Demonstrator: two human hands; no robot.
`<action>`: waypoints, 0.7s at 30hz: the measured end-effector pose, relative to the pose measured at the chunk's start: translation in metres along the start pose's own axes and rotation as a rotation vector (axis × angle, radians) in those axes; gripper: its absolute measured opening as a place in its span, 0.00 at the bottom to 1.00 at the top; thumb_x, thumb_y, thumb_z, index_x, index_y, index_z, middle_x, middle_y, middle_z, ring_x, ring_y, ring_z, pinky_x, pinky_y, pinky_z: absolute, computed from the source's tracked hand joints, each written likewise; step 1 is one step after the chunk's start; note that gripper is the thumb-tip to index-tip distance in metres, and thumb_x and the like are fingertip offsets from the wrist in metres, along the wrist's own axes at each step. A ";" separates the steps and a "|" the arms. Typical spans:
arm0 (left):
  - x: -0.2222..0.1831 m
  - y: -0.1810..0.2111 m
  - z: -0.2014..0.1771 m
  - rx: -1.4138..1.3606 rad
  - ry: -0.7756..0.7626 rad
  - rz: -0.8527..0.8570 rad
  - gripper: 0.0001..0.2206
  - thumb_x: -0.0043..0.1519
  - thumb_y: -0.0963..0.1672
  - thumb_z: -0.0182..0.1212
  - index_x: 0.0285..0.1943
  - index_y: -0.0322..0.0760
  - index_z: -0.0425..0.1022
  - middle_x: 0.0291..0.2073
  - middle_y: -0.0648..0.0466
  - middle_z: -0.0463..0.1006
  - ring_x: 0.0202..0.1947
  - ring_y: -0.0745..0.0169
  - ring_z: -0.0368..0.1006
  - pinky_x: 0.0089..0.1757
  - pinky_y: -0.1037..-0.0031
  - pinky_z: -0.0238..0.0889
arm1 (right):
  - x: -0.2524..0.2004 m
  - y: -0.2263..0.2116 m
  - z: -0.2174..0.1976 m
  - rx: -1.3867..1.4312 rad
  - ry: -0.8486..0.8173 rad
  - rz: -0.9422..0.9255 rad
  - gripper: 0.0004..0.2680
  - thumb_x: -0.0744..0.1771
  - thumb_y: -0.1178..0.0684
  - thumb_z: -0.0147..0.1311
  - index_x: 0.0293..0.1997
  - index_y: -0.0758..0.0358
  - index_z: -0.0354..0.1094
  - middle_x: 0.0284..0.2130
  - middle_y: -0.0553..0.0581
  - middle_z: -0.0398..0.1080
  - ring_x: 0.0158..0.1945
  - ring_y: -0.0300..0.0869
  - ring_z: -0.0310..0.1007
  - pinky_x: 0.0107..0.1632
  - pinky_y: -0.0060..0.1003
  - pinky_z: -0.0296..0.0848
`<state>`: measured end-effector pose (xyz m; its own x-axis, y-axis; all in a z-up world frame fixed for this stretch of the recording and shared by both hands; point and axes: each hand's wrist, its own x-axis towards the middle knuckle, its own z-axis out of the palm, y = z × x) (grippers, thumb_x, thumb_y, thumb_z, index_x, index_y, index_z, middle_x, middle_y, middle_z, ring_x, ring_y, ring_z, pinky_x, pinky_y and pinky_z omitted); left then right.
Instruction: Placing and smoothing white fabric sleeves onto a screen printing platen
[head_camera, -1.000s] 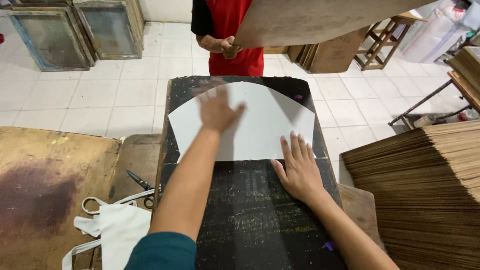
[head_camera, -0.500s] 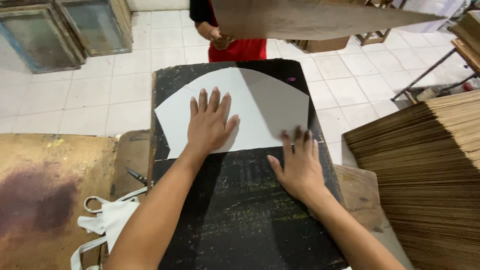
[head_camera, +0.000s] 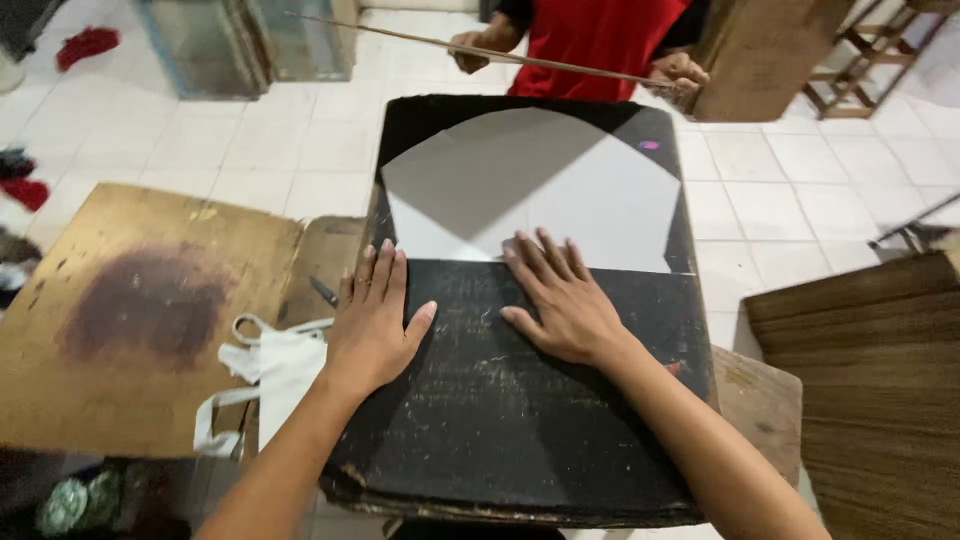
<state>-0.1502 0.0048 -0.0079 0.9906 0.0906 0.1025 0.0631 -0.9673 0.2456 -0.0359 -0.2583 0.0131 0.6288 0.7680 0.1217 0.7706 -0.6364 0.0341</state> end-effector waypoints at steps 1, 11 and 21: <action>-0.008 -0.002 -0.005 -0.004 -0.004 -0.041 0.36 0.71 0.59 0.36 0.81 0.31 0.45 0.80 0.39 0.41 0.78 0.37 0.37 0.68 0.46 0.35 | 0.008 -0.004 0.008 0.022 -0.003 -0.116 0.31 0.69 0.25 0.33 0.80 0.50 0.41 0.77 0.59 0.40 0.80 0.55 0.31 0.75 0.57 0.29; -0.125 -0.132 0.042 -0.800 0.324 -0.376 0.32 0.67 0.52 0.47 0.78 0.34 0.52 0.78 0.43 0.50 0.78 0.54 0.44 0.69 0.62 0.40 | -0.115 0.010 -0.065 0.821 -0.174 -0.275 0.21 0.70 0.42 0.42 0.71 0.59 0.59 0.72 0.57 0.58 0.79 0.52 0.44 0.75 0.56 0.40; -0.227 -0.210 0.191 -0.910 -0.031 -0.730 0.21 0.62 0.51 0.58 0.61 0.41 0.78 0.44 0.49 0.86 0.46 0.60 0.82 0.49 0.70 0.70 | -0.463 0.217 0.234 1.207 0.897 1.193 0.12 0.81 0.36 0.34 0.43 0.36 0.46 0.40 0.33 0.51 0.41 0.28 0.51 0.44 0.28 0.50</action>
<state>-0.3651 0.1416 -0.2668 0.7583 0.5375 -0.3689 0.5213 -0.1601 0.8382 -0.1360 -0.7352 -0.2677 0.8815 -0.4713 -0.0284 -0.0555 -0.0436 -0.9975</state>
